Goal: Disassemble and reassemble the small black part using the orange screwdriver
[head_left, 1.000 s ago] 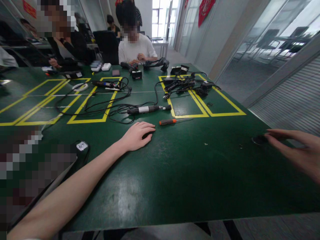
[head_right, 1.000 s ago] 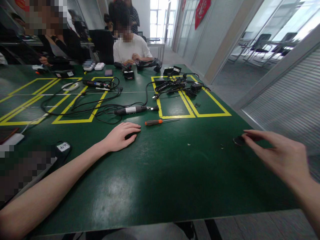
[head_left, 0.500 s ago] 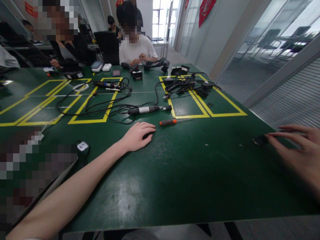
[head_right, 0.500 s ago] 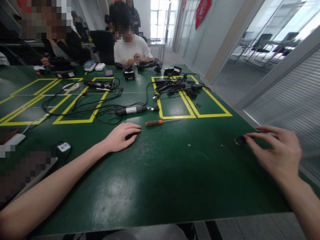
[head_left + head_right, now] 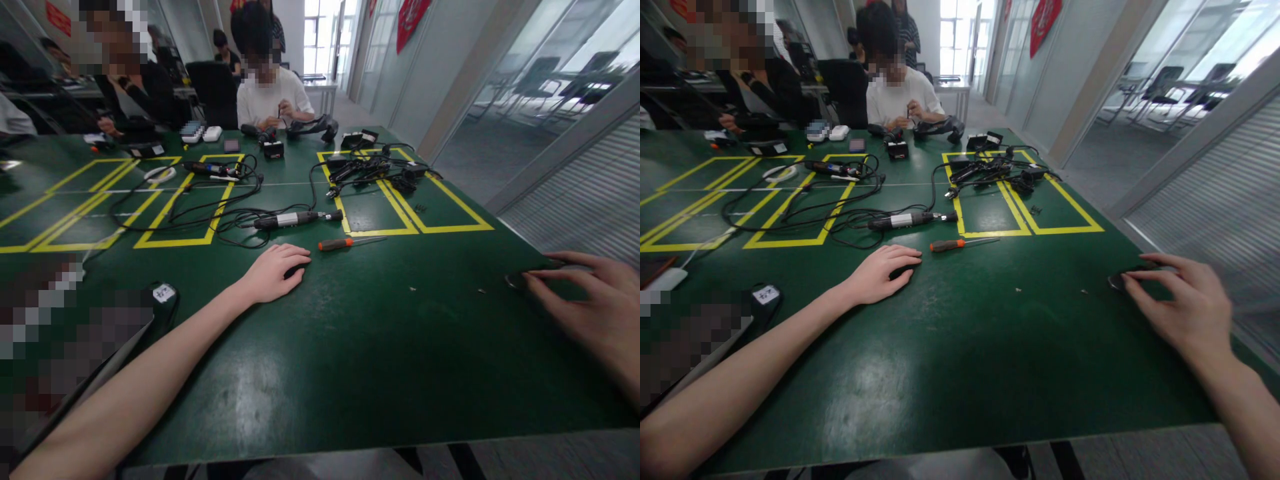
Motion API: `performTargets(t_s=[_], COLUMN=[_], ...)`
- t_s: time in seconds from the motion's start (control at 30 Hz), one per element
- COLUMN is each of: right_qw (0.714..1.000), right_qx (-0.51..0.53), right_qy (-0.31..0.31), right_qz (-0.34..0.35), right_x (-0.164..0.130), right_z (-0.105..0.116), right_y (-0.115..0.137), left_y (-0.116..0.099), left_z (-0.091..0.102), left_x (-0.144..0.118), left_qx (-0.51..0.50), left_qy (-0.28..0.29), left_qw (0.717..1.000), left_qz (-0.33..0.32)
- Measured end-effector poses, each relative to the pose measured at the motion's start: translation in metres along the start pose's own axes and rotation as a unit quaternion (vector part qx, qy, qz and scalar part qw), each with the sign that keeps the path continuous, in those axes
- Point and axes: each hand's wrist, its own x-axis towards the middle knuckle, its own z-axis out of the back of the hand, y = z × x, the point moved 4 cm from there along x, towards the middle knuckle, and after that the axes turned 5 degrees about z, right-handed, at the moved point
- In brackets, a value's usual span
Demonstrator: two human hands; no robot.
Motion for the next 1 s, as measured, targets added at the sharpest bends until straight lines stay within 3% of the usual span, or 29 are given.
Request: performTargets(t_s=[0.37, 0.87, 1.0], right_qw=[1.0, 0.988, 0.992], right_qx=[-0.022, 0.013, -0.004], right_qy=[0.006, 0.051, 0.056], right_qz=[-0.002, -0.148, -0.114], right_x=[-0.003, -0.016, -0.014], right_z=[-0.001, -0.008, -0.004], right_y=[0.005, -0.003, 0.0], left_y=[0.0, -0.001, -0.001], left_z=[0.0, 0.001, 0.001], left_x=[-0.001, -0.001, 0.0], left_qx=[0.002, 0.0, 0.001], left_qy=[0.0, 0.002, 0.008], left_qw=[1.0, 1.0, 1.0], left_qz=[0.004, 0.006, 0.009])
